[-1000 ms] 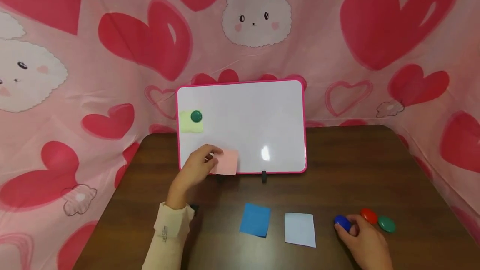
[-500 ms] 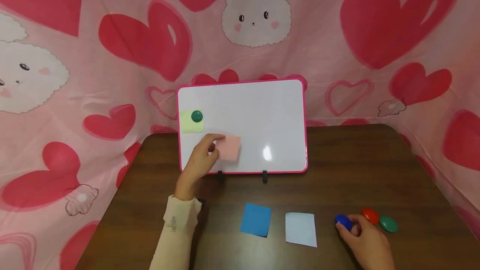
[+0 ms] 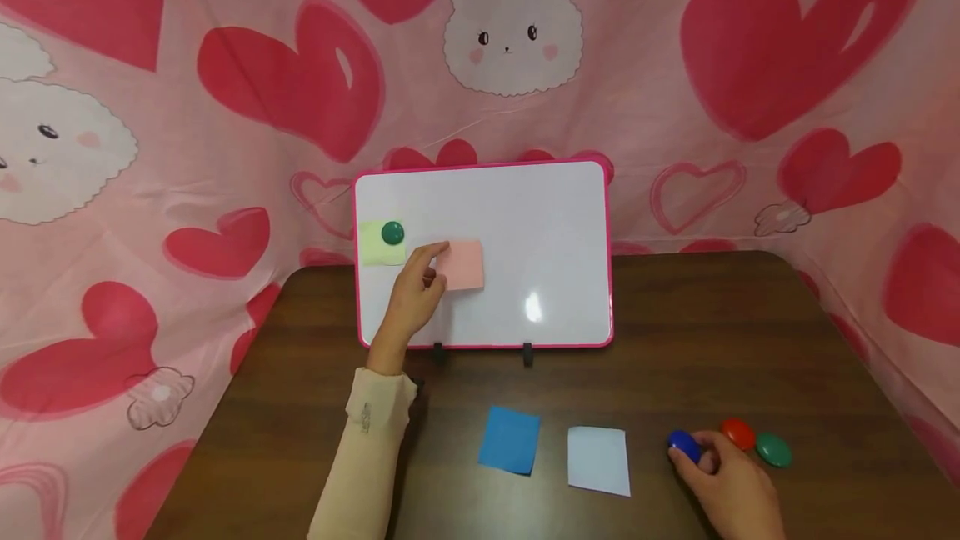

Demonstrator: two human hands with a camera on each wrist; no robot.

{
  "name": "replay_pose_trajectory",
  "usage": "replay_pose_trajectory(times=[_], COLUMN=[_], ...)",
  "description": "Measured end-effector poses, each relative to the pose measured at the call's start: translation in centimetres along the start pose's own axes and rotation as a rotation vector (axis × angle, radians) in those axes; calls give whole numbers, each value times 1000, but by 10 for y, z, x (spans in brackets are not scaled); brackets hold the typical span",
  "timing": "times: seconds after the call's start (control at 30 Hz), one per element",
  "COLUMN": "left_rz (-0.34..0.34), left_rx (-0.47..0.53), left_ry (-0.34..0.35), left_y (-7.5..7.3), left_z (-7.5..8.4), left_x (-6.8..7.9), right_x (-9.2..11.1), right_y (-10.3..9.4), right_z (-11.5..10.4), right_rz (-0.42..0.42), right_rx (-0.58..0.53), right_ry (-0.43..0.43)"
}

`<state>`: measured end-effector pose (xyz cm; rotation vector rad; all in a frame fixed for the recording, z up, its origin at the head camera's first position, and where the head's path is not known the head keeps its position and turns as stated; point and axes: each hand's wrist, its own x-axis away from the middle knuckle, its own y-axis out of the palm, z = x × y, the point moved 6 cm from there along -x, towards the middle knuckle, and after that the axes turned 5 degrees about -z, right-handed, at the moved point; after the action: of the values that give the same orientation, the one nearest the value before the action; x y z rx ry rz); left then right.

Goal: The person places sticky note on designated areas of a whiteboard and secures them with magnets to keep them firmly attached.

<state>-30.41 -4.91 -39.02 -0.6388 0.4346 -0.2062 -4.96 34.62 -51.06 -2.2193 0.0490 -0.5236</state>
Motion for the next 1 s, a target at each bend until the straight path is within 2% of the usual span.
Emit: replay_pose_trajectory(times=[0.33, 0.6, 0.8, 1.0], left_rz=[43, 97, 185, 235], left_rx=[-203, -316, -320, -313], left_ry=[13, 43, 66, 22], left_y=[-6, -10, -11, -10], left_z=[-8, -6, -3, -6], left_x=[-13, -20, -25, -29], right_x=[2, 3, 3, 3], right_y=[4, 4, 1, -1], right_z=[-8, -6, -4, -2], right_rz=[28, 34, 41, 40], right_rx=[-13, -18, -29, -26], right_ry=[-26, -26, -8, 9])
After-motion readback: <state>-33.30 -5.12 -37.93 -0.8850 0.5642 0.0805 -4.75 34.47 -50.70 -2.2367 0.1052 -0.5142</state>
